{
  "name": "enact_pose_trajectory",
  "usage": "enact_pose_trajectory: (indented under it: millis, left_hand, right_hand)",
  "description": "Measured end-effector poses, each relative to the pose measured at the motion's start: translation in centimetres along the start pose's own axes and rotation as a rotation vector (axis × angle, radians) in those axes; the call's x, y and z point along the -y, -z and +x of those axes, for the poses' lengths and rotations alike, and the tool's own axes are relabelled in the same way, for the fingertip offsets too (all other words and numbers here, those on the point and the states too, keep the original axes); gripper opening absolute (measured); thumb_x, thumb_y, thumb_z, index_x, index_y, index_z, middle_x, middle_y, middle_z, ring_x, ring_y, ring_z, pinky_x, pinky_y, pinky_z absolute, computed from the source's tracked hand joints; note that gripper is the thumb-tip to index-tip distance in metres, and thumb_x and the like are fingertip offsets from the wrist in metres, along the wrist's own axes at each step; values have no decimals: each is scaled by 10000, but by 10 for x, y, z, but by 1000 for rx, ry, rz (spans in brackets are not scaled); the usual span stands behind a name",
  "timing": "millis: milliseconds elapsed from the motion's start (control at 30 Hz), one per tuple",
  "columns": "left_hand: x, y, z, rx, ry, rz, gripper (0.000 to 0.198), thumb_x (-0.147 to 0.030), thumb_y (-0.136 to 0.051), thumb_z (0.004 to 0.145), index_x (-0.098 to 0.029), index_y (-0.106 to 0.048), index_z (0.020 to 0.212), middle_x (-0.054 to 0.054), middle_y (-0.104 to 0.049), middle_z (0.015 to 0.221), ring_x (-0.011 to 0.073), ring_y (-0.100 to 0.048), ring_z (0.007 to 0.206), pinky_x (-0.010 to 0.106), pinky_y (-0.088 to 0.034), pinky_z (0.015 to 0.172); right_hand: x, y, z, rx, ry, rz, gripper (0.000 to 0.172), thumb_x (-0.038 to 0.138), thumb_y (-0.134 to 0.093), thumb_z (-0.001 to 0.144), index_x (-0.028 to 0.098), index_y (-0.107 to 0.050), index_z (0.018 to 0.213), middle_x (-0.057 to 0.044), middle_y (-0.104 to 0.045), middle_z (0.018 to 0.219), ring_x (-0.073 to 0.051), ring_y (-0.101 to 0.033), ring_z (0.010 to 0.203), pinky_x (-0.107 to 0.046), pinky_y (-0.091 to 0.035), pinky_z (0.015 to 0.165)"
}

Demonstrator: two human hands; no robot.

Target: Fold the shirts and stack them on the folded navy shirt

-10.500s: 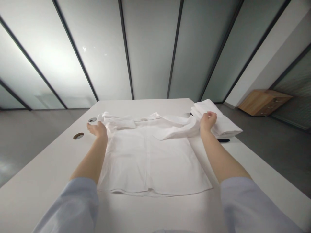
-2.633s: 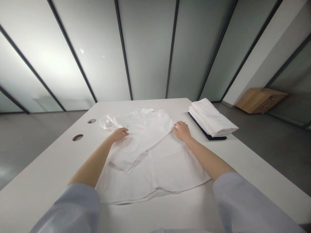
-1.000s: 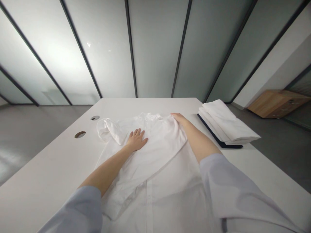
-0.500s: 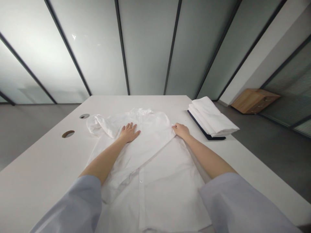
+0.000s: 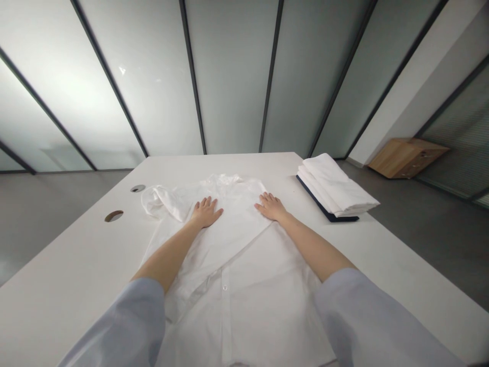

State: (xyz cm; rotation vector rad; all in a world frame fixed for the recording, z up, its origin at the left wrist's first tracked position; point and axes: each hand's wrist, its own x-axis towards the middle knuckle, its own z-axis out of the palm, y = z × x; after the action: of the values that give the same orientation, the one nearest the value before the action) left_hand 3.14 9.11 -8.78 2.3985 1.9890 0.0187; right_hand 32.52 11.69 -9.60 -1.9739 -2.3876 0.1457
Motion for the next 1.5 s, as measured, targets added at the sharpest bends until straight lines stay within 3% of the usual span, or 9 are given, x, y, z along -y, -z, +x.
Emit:
enact_pose_trajectory:
  millis: [200,333,567,733,867,1100,1333,1433,1500]
  left_hand:
    - [-15,8,-6,-84,27,-27,633,-541,-299,919,-156,-382,1414,154,-337,1511,299,-289,1391,461,-250,1103]
    - [-25,10,-12,-7,92,-38,670,-592,-258,910,-182,-367,1429,156,-298,1530,345,-252,1400,555,-234,1086]
    - [-19,4,6,16,99,-40,718,-611,-210,911,-177,-291,1478,159,-209,1564,345,-181,1429,561,-188,1105]
    - [-14,2,9,-84,55,-55,611,-546,-294,925,-180,-414,1400,150,-349,1504,307,-299,1387,494,-248,1099]
    - [-11,0,3,-150,22,-99,479,-449,-399,913,-201,-522,1304,100,-471,1428,256,-406,1324,389,-310,1082]
    - [-9,1,1,-213,15,-167,414,-389,-465,873,-198,-596,1215,79,-560,1327,249,-489,1227,365,-379,1032]
    - [-3,11,-11,-418,193,-98,432,-186,-471,814,-226,-584,1228,80,-491,1381,262,-392,1298,419,-342,1052]
    - [14,13,-13,-396,346,-77,484,-215,-489,797,-203,-546,1278,113,-432,1439,307,-279,1380,508,-240,1103]
    - [27,12,-12,-324,452,-100,502,-300,-501,802,-177,-531,1288,150,-415,1448,353,-266,1384,568,-240,1081]
  right_hand:
    - [-10,5,10,-13,10,-19,660,552,-266,942,163,-313,1473,-137,-222,1562,-287,-197,1424,-459,-152,1127]
    - [-11,10,16,-36,-6,-38,631,516,-291,950,155,-325,1466,-140,-239,1556,-301,-209,1418,-461,-160,1126]
    - [22,16,-1,-102,29,-49,586,496,-339,946,200,-356,1451,-128,-272,1545,-293,-207,1419,-452,-151,1133]
    - [29,10,-30,21,15,-12,633,572,-287,945,216,-336,1467,-131,-240,1557,-331,-201,1417,-508,-165,1116]
    - [24,7,-43,-1,40,3,612,542,-289,954,208,-343,1464,-128,-244,1557,-314,-201,1420,-479,-175,1117]
    - [24,9,-43,-7,40,16,595,535,-307,951,218,-365,1451,-121,-258,1553,-304,-211,1418,-466,-181,1115]
    - [23,7,-42,-20,45,28,590,528,-325,949,216,-369,1448,-128,-271,1547,-308,-222,1415,-472,-190,1113]
    - [22,6,-41,-25,46,33,597,540,-326,947,216,-371,1447,-131,-274,1545,-307,-223,1415,-470,-190,1113]
    - [21,5,-41,-29,52,31,600,547,-325,946,215,-376,1444,-132,-275,1544,-308,-226,1413,-469,-194,1111]
